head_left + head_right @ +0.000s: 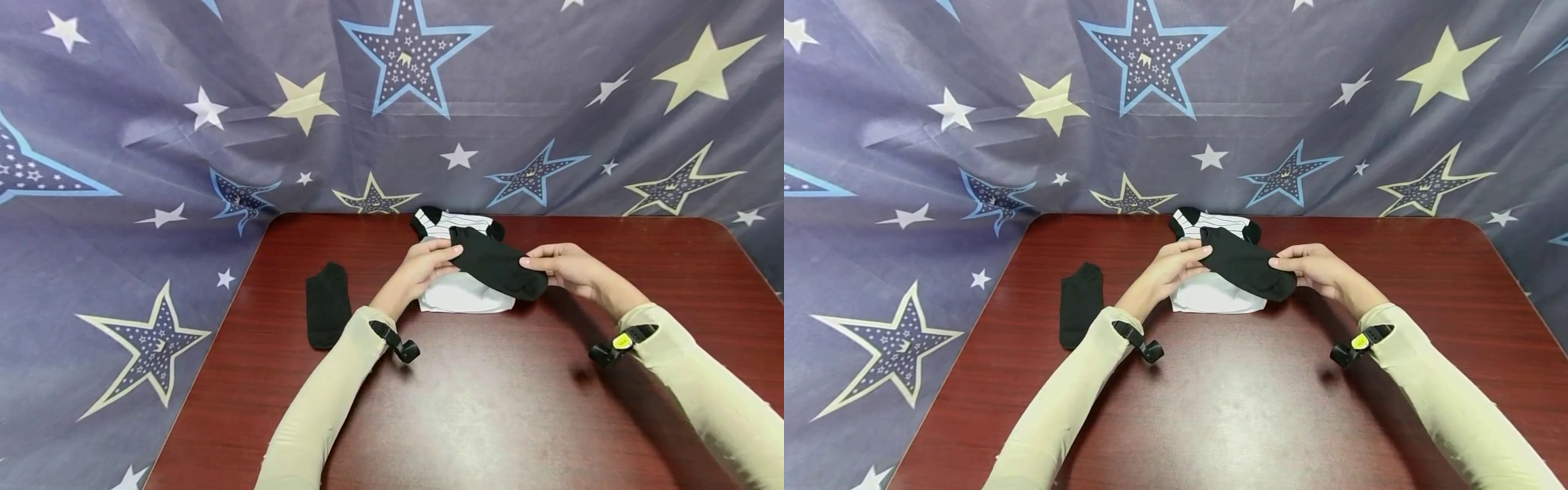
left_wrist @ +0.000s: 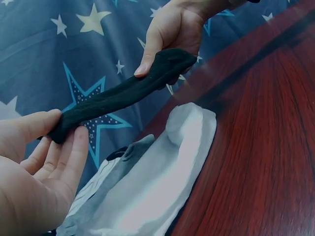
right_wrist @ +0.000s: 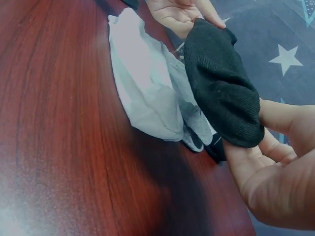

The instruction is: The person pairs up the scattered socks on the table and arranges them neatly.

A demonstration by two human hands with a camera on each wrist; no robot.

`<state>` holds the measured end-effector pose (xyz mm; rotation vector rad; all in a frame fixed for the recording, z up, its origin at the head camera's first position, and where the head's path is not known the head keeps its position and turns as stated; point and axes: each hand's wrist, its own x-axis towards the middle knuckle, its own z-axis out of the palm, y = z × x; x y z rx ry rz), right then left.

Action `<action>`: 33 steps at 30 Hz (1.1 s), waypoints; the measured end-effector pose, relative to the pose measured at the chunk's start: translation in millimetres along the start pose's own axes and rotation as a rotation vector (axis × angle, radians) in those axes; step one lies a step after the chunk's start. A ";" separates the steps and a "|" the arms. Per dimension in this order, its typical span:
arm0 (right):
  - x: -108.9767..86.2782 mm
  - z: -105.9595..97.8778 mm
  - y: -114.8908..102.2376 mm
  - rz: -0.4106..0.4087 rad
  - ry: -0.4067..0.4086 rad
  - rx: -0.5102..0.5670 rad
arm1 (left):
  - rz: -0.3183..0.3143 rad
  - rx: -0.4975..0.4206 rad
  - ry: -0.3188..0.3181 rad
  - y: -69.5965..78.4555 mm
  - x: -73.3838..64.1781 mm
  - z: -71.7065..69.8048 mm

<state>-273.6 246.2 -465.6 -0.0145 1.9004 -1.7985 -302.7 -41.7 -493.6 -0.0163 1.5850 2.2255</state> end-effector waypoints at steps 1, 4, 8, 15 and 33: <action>0.2 0.6 0.1 0.001 -0.004 -0.005 | -0.005 0.011 -0.009 0.8 -0.8 -1.1; 0.7 2.1 0.6 0.008 -0.004 -0.012 | -0.024 0.043 -0.037 2.7 -2.9 -5.1; 1.5 5.0 0.5 0.012 -0.017 -0.029 | -0.056 0.085 -0.039 4.8 -6.6 -11.4; 2.6 10.5 -0.8 0.016 -0.050 -0.082 | -0.059 0.190 -0.028 6.7 -14.9 -22.6; -0.9 21.5 5.3 0.035 -0.133 -0.127 | -0.081 0.348 -0.149 9.3 -36.1 -41.6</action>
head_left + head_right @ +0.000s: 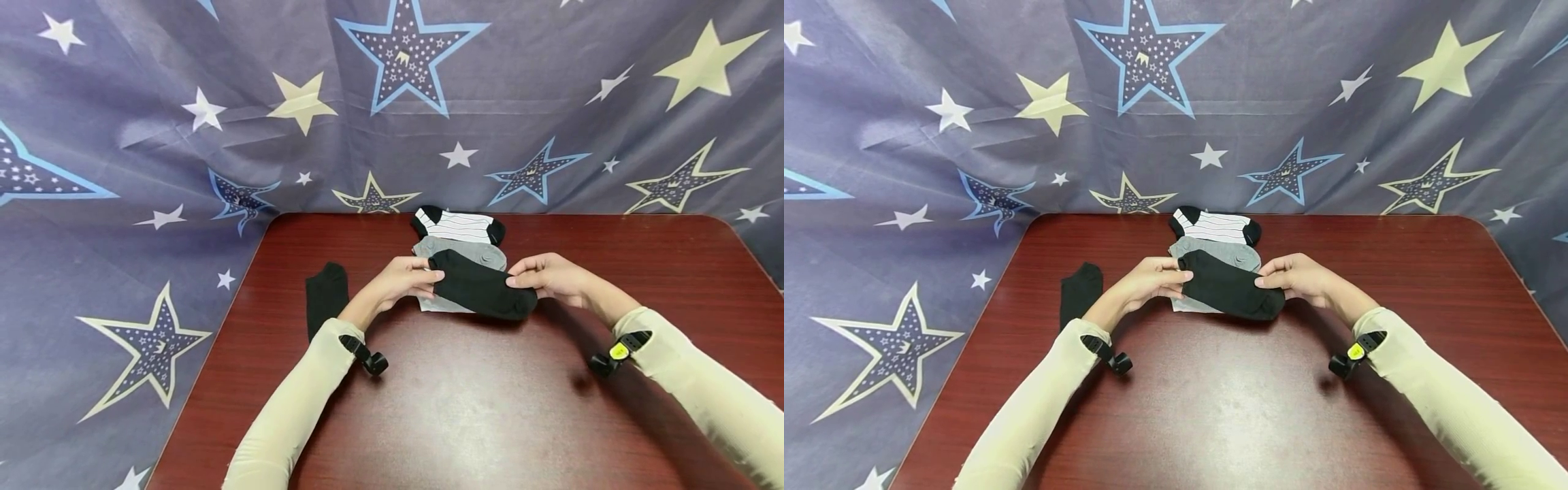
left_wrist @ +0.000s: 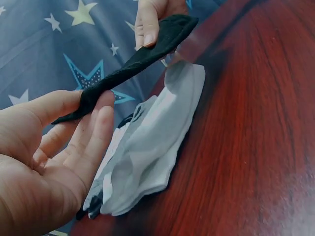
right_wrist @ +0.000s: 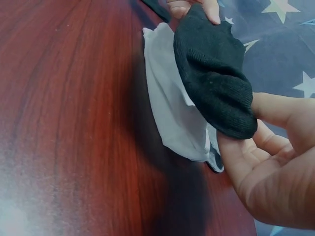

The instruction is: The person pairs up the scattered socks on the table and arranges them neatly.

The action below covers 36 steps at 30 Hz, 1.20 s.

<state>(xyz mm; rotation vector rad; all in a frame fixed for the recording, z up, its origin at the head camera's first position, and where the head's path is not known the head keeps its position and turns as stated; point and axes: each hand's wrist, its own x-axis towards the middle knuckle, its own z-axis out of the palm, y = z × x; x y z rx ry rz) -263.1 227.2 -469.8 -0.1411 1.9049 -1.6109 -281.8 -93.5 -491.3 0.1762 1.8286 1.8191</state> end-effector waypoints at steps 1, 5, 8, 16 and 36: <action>-0.2 1.0 0.2 0.001 -0.002 -0.002 | -0.005 0.008 -0.003 -0.9 -0.4 -0.8; 0.2 4.5 1.5 0.002 -0.017 -0.018 | -0.017 0.027 0.014 -3.4 -2.9 -2.9; 0.7 7.7 1.8 0.004 -0.030 -0.022 | -0.016 0.027 0.044 -4.7 -4.5 -3.5; 1.5 12.6 3.4 0.013 -0.032 -0.030 | -0.007 0.033 0.053 -8.2 -8.2 -3.4; 3.7 22.9 1.8 0.000 -0.058 -0.029 | -0.034 0.065 0.207 -12.3 -5.6 -1.8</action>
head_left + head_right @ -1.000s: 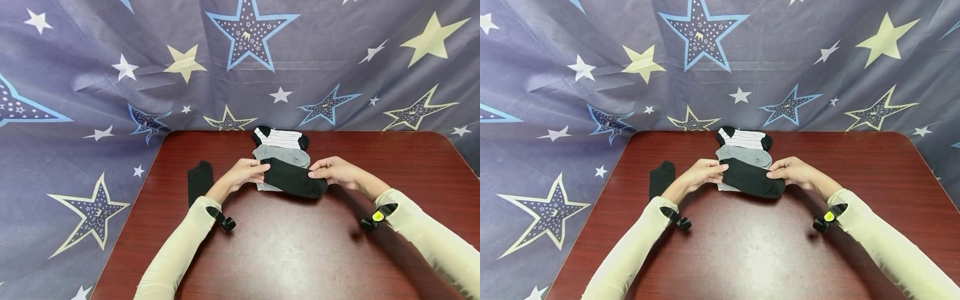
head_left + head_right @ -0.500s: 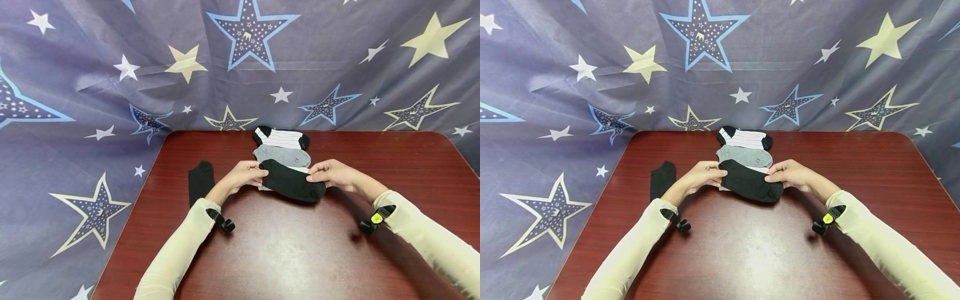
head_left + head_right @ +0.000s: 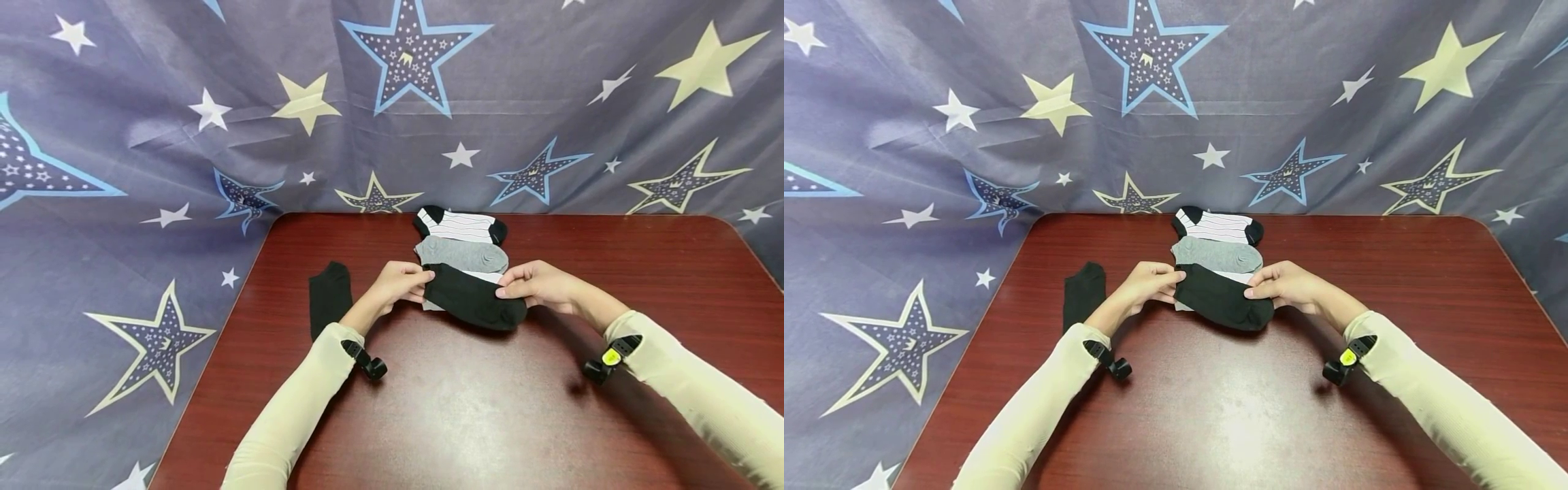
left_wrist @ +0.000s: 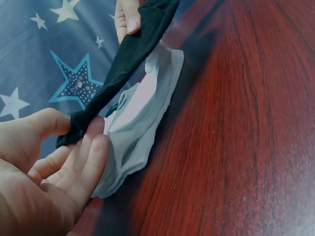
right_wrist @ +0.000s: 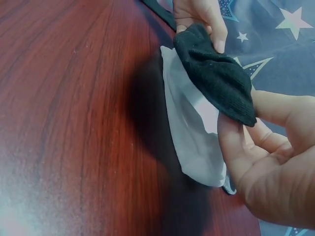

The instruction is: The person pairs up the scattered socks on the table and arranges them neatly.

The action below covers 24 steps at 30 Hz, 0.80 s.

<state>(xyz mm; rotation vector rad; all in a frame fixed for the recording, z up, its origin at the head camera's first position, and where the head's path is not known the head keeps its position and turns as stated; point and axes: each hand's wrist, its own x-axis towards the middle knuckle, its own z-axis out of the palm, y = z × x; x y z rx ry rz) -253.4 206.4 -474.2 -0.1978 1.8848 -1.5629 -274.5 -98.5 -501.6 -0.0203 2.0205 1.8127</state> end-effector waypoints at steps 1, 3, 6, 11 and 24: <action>0.1 0.8 -0.3 -0.001 -0.003 0.003 | 0.002 0.003 0.010 -0.8 0.4 -0.4; 0.5 2.2 -0.7 -0.003 -0.011 0.006 | 0.009 0.002 0.022 -2.0 0.7 -1.1; 0.9 4.3 -1.6 -0.003 -0.019 0.006 | 0.023 -0.004 0.026 -3.3 1.0 -2.5; 0.8 4.9 -2.0 0.008 -0.011 -0.006 | 0.019 0.010 -0.026 -2.7 -1.5 -6.7; 3.0 4.2 5.5 0.017 0.004 -0.084 | -0.135 0.178 -0.401 4.4 -15.9 -21.6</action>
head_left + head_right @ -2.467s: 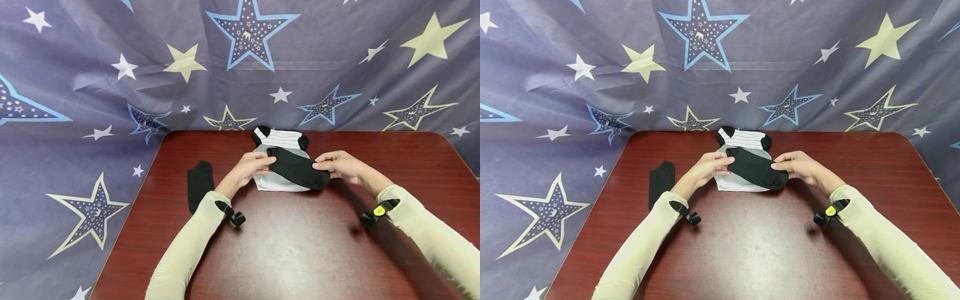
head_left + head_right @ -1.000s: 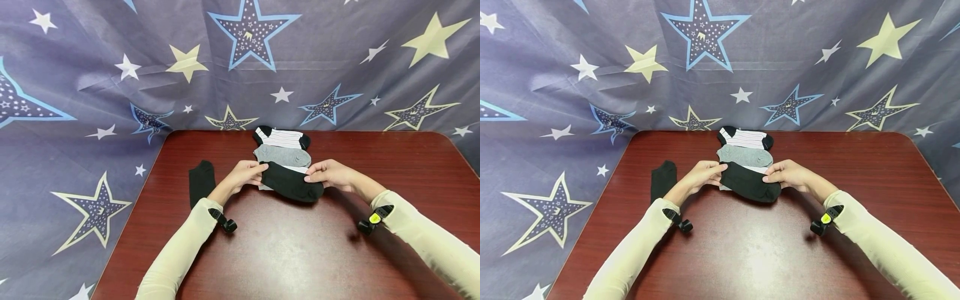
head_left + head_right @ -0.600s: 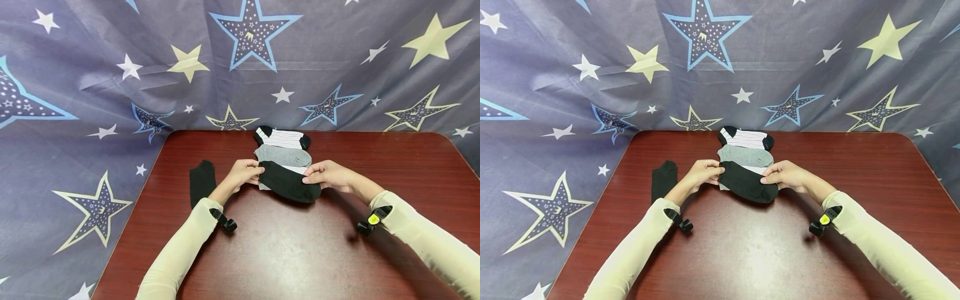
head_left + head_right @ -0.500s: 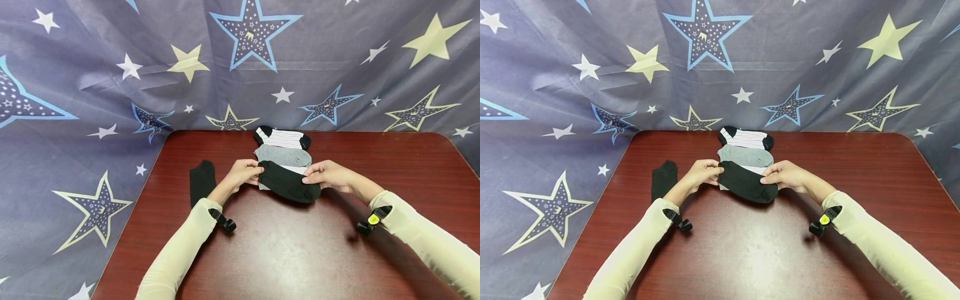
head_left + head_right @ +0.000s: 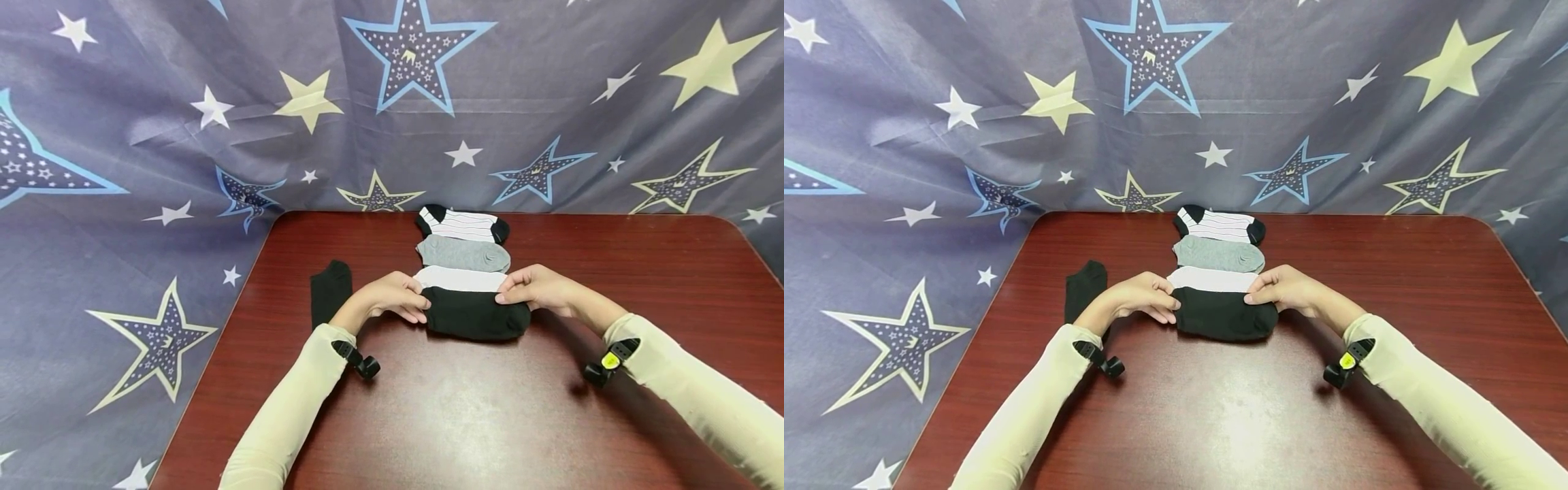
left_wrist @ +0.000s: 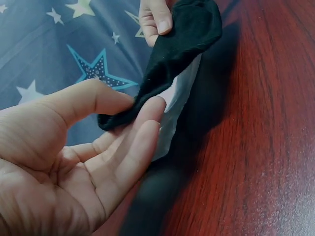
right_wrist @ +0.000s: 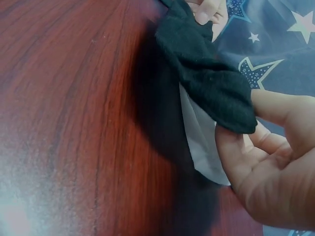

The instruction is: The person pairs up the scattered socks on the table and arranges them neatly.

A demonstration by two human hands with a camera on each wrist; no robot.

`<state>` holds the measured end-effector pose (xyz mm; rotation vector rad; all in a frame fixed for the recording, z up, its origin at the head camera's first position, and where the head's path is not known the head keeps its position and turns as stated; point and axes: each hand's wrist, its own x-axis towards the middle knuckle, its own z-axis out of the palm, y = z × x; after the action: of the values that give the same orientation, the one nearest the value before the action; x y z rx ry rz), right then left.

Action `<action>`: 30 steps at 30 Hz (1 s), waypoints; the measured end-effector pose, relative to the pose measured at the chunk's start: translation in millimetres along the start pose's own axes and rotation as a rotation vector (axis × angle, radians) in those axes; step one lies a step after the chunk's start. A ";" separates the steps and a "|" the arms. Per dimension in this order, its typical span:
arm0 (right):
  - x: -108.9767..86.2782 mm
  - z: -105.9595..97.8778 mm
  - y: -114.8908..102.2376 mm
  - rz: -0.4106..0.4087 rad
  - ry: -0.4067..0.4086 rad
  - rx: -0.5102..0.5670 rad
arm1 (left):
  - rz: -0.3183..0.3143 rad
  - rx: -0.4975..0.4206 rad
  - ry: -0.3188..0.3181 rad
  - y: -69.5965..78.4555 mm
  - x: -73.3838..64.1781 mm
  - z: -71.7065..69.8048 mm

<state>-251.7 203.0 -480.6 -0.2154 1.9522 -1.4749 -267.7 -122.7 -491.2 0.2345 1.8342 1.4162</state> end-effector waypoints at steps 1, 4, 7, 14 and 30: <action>0.2 0.4 0.1 -0.002 0.007 -0.009 | -0.003 0.005 -0.010 -0.3 0.0 0.1; -0.1 2.6 -0.7 -0.010 0.031 -0.048 | -0.009 0.024 -0.022 -0.5 0.1 1.3; -1.9 5.9 -3.0 -0.017 0.058 -0.101 | -0.024 0.053 -0.029 0.3 -0.3 3.0; -5.6 11.3 -5.9 -0.054 0.101 -0.221 | -0.064 0.097 -0.068 1.3 -2.1 5.3; -4.9 17.7 -4.7 -0.136 0.155 -0.345 | -0.060 0.141 -0.022 -3.1 3.7 6.7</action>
<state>-238.7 189.8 -476.8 -0.4026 2.3537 -1.2590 -264.7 -116.7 -496.0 0.2628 1.9092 1.2401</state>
